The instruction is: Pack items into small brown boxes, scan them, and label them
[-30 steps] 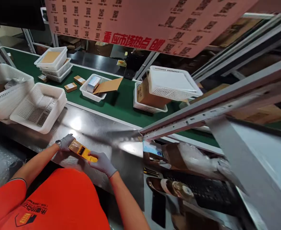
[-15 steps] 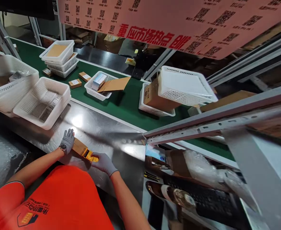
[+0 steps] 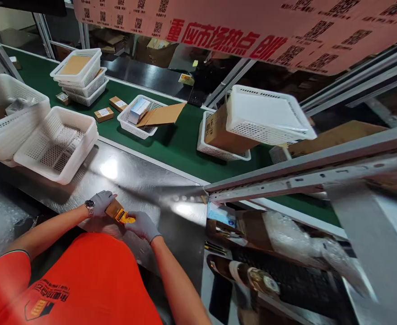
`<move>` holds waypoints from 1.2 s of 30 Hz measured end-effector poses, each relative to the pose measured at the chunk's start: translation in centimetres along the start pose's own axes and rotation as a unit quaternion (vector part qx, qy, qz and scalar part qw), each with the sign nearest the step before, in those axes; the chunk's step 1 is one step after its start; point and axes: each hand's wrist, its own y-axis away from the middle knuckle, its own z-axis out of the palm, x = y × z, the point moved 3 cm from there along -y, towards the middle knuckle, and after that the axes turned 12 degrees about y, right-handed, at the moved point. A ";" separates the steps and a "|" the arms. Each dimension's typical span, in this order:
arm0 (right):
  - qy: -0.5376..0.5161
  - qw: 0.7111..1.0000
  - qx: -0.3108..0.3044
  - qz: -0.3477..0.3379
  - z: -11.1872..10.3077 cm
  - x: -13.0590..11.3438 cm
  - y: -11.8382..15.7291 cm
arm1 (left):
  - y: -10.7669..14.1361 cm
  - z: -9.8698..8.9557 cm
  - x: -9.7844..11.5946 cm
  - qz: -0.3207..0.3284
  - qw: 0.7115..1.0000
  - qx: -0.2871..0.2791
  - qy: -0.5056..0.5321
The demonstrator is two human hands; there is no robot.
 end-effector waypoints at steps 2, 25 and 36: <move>-0.068 0.997 -0.002 0.032 -0.4 -0.2 -0.7 | -0.4 -0.3 -0.8 -0.010 1.000 -0.005 0.004; 0.005 0.929 0.323 0.181 3.9 5.6 -0.3 | -2.6 6.4 -4.0 -0.120 0.992 0.041 0.001; -0.108 0.961 0.185 0.176 10.2 5.7 -4.3 | -3.7 5.1 -1.6 -0.070 0.997 -0.008 0.031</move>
